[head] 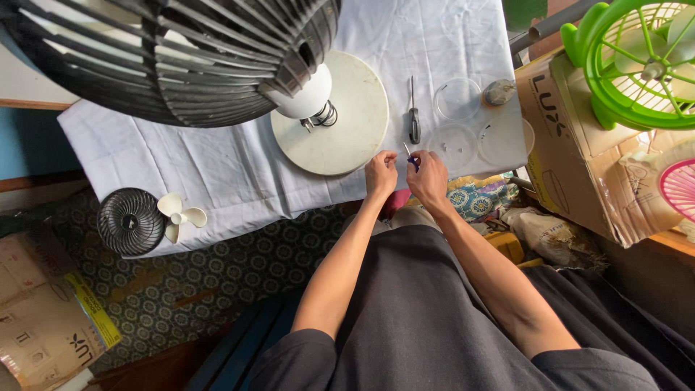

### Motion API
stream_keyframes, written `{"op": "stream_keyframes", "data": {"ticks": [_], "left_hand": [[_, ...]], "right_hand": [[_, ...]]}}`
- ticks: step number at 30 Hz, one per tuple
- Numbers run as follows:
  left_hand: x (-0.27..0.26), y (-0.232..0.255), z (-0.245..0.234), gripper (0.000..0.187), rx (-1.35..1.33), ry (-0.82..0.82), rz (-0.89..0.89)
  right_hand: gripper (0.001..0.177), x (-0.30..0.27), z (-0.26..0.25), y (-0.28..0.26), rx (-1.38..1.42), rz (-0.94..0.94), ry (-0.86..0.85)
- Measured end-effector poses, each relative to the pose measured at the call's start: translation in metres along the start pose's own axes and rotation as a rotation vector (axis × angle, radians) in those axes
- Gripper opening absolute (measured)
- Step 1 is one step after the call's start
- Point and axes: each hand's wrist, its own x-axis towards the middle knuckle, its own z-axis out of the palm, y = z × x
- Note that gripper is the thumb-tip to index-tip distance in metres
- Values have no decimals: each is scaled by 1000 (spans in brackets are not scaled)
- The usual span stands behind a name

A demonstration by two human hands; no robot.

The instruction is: The person reassembles a small electric fan on a table. They place the fan blade onto the motor shaft, attach the rear grille, and then secure the front grille using a screwdriver. The fan is fully reassembled by the end of the clip.

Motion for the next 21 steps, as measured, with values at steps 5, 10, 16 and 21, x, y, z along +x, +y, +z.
{"op": "stream_keyframes", "data": {"ticks": [5,10,16,21], "left_hand": [[-7,-3,-1,28,-73,-78,26],[-11,4,-2,35,-84,-134,25],[-11,5,-5,37,-86,-144,50],[-11,0,-11,36,-78,-138,83]], "right_hand": [[26,-3,8,-6,-141,-56,24],[29,-4,12,-3,-176,-94,45],[34,-6,13,0,-197,-114,49],[35,-8,8,-7,-223,-59,11]]}}
